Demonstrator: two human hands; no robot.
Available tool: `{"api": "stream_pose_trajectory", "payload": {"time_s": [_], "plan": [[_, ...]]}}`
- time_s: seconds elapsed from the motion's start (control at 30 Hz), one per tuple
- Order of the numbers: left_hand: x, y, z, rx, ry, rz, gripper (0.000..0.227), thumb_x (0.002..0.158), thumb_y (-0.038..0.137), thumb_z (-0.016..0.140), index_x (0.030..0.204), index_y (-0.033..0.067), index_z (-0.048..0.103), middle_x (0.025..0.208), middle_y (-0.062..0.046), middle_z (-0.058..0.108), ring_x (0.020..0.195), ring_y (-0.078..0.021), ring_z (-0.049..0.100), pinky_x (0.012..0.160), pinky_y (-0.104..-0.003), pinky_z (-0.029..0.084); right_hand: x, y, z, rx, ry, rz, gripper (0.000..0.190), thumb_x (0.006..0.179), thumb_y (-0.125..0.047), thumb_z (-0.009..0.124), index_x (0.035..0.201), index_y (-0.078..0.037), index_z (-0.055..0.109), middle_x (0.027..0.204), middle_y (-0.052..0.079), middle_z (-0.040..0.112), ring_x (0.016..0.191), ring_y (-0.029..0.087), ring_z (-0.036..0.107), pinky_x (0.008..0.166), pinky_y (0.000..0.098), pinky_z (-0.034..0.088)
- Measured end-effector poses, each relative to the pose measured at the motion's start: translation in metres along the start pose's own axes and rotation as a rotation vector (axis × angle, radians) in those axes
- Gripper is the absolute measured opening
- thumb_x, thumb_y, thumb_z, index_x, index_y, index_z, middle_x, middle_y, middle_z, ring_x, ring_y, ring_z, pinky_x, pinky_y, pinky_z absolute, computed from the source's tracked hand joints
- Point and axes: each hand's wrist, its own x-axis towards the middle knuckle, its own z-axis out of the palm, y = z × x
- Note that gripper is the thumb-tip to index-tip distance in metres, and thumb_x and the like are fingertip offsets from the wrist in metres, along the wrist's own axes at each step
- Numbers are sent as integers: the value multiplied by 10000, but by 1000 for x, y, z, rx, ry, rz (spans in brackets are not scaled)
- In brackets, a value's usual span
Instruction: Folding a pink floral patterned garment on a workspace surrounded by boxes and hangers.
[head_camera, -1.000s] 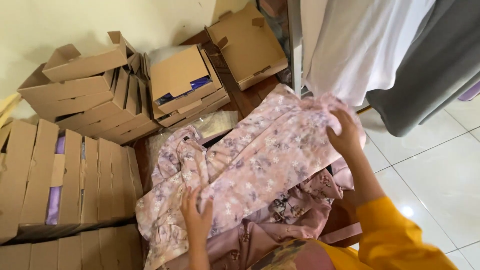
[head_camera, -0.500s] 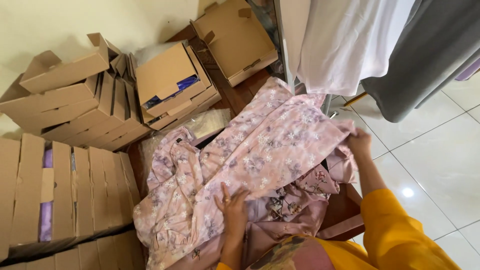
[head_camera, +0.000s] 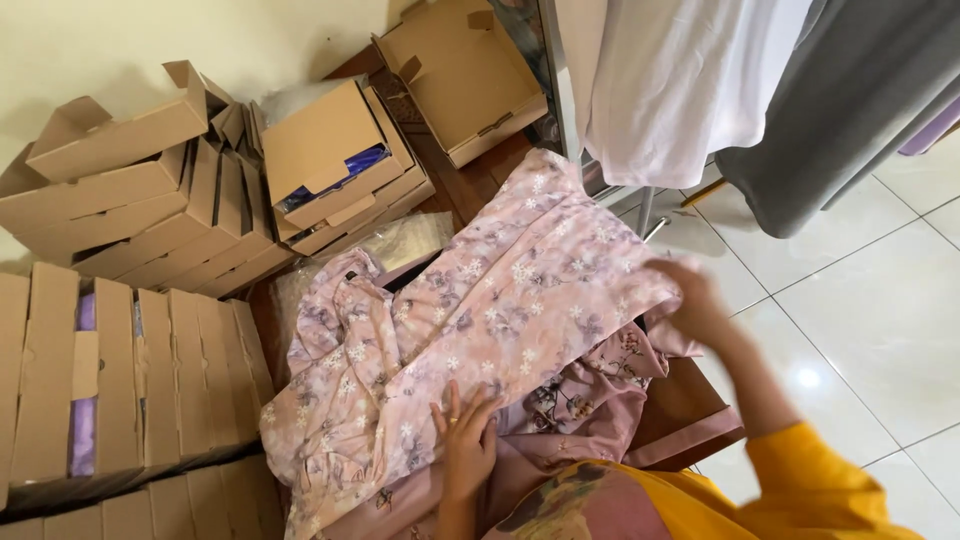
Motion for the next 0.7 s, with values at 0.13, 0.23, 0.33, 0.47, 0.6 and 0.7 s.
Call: {"api": "stream_pose_trajectory", "payload": {"time_s": [0.13,0.23,0.33,0.47,0.6,0.7], "plan": [[-22,-2,-19,46,152,-11,486,839,52,646,1302,192,700,1621,-76,370,1522,-384,210,1229,-598,-5,-50,-67,59,-357,-347,-316,824,775,-1,707,1510,-309,499,1637,-25,266,1530,197,197,1213,657,139],[-41,-10,-40,36,268,-69,510,813,18,608,1301,157,659,1631,-77,361,1540,-358,237,1252,-580,54,-53,-51,109,-234,-130,-504,721,770,-87,745,1442,-239,531,1616,29,292,1519,268,225,1166,682,166],[-68,-16,-54,-103,409,-160,467,871,29,580,1314,165,629,1656,-85,369,1568,-314,281,1250,-493,233,-44,-62,118,-250,-96,-577,589,760,-85,751,1318,-235,637,1543,26,454,1494,257,302,1183,680,124],[-93,-42,-74,155,540,-171,497,843,42,624,1320,178,627,1620,-72,421,1571,-328,281,1305,-577,114,-30,-72,95,-259,-118,-595,475,778,-47,712,1202,-260,722,1355,-90,665,1446,196,439,1231,627,42],[-115,-45,-117,119,634,-401,653,805,121,702,1432,81,522,1623,-206,355,1521,-409,247,1210,-600,168,-27,-56,29,-128,-17,-556,405,848,13,665,1107,-280,772,1252,-96,734,1415,178,519,1261,630,-21],[-139,-68,-126,-66,579,-501,746,821,178,730,1490,38,429,1595,-249,347,1487,-430,267,1177,-568,216,-38,-43,-13,-245,-189,-302,412,852,-62,658,1149,-323,771,1236,-63,752,1313,160,598,1255,627,39]]}}
